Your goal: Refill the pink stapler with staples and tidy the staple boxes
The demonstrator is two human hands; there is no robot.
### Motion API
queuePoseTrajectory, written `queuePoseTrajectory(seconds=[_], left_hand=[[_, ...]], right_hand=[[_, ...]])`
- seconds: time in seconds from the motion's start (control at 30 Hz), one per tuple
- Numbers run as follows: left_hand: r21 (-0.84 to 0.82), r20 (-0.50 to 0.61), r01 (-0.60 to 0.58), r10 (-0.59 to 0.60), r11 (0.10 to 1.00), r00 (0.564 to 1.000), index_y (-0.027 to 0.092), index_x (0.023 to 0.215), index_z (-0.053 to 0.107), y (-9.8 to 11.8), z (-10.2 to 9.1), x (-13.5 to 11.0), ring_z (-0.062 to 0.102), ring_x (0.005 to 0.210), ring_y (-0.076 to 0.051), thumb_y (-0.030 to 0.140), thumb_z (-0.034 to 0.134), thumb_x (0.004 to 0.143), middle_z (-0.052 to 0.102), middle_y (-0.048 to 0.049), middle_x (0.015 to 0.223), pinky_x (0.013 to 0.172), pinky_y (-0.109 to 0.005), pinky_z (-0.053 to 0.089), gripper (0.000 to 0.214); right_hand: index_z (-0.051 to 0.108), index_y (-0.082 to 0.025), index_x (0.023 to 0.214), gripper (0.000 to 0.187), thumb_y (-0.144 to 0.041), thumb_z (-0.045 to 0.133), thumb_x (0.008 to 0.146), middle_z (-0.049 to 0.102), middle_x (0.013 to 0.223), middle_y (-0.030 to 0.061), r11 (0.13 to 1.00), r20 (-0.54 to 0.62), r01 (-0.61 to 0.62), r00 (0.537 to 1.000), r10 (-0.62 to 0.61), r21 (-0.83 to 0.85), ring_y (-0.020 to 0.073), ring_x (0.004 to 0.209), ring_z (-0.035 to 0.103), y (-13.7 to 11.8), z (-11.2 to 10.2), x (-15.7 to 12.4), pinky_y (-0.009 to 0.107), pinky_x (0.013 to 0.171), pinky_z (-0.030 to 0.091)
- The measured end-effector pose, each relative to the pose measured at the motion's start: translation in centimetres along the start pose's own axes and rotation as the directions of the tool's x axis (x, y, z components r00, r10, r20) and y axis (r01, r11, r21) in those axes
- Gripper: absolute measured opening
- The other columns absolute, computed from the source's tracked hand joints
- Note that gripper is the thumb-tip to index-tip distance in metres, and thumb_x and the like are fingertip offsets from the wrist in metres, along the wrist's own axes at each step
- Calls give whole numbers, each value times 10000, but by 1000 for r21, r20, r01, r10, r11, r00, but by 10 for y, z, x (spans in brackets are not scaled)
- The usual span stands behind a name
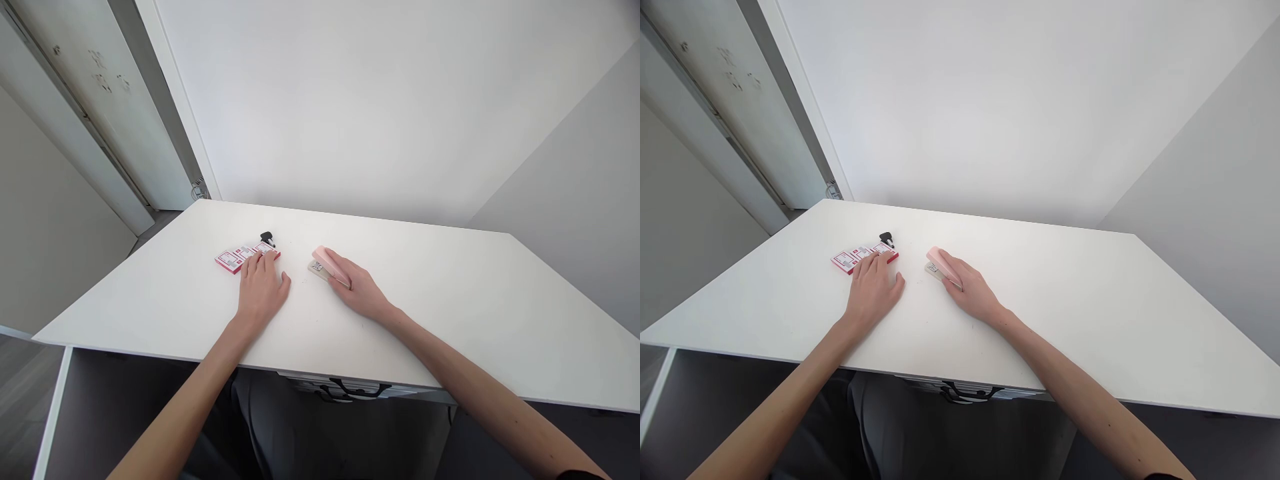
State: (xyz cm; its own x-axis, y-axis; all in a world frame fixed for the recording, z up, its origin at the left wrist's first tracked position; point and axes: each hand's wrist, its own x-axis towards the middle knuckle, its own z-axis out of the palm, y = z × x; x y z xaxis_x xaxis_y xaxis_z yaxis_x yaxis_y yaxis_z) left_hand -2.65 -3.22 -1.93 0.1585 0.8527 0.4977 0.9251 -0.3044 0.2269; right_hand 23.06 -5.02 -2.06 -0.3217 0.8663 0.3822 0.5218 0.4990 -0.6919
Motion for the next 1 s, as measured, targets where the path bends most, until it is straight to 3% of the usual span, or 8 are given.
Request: queuePoseTrajectory(seconds=[0.17, 0.33, 0.43, 0.6, 0.67, 0.73, 0.8, 1.0], left_hand=[[-49, 24, -130, 131, 990, 991, 182, 1308, 604, 5, -7, 0, 540, 1337, -364, 207, 436, 992, 693, -154, 1246, 1146, -545, 431, 359], [-60, 20, -118, 119, 991, 993, 148, 1346, 598, 7, -7, 0, 514, 1407, -362, 225, 465, 992, 615, -194, 1438, 1190, -549, 415, 386], [-75, 84, -112, 118, 991, 990, 140, 1368, 600, 6, -5, -1, 490, 1473, -355, 261, 451, 1012, 604, -181, 1506, 1233, -557, 388, 404], [-221, 180, -259, 301, 940, 937, 182, 1398, 604, 5, -12, -2, 502, 1498, -283, 256, 447, 1017, 632, -115, 1516, 1234, -504, 427, 418], [-276, 194, -314, 372, 909, 908, 206, 1418, 594, 6, -16, -3, 514, 1489, -269, 244, 462, 1004, 643, -92, 1507, 1217, -498, 450, 435], [-295, 194, -336, 401, 895, 895, 224, 1404, 607, 8, -19, -3, 517, 1483, -271, 250, 479, 999, 654, -77, 1494, 1211, -504, 456, 426], [-294, 182, -332, 393, 896, 901, 224, 1381, 625, 9, -20, -2, 519, 1478, -276, 270, 497, 1002, 654, -74, 1496, 1218, -505, 448, 404], [-356, 168, -374, 453, 856, 876, 237, 1342, 662, 9, -20, -2, 560, 1447, -267, 253, 529, 988, 662, -54, 1493, 1192, -484, 467, 379]], right_hand=[[354, -372, 1671, 680, -291, 514, 1015, 540, 1621, 33, 1000, -5, -12, 1000, 12, 7, 299, 1408, 585, -1, 0, -1, 493, 1143, 508], [339, -370, 1674, 675, -283, 498, 1024, 553, 1606, 41, 1000, 0, -9, 1000, 9, -2, 294, 1400, 589, 1, 1, -1, 501, 1149, 507], [329, -379, 1675, 654, -299, 484, 1044, 498, 1652, 30, 1000, -1, 13, 1000, -13, 6, 283, 1478, 523, 3, 2, -1, 510, 1209, 460], [379, -371, 1652, 625, -413, 549, 1052, 424, 1704, 40, 999, -108, -49, 993, 50, 15, 301, 1580, 395, -2, 4, -2, 554, 1282, 382], [444, -370, 1616, 597, -457, 577, 1041, 462, 1675, 55, 997, -140, -62, 988, 67, 37, 313, 1546, 443, -7, 5, -3, 543, 1189, 506], [526, -365, 1558, 551, -486, 597, 1025, 500, 1633, 73, 997, -170, -53, 983, 62, 56, 318, 1471, 524, -11, 4, -4, 479, 987, 648], [578, -356, 1512, 516, -491, 609, 1015, 527, 1595, 86, 997, -185, -43, 981, 55, 68, 313, 1398, 584, -14, 4, -3, 409, 808, 690], [482, -364, 1590, 604, -447, 624, 1009, 416, 1692, 78, 991, -97, 54, 994, -42, 121, 324, 1502, 485, -15, 1, -4, 383, 806, 697]])
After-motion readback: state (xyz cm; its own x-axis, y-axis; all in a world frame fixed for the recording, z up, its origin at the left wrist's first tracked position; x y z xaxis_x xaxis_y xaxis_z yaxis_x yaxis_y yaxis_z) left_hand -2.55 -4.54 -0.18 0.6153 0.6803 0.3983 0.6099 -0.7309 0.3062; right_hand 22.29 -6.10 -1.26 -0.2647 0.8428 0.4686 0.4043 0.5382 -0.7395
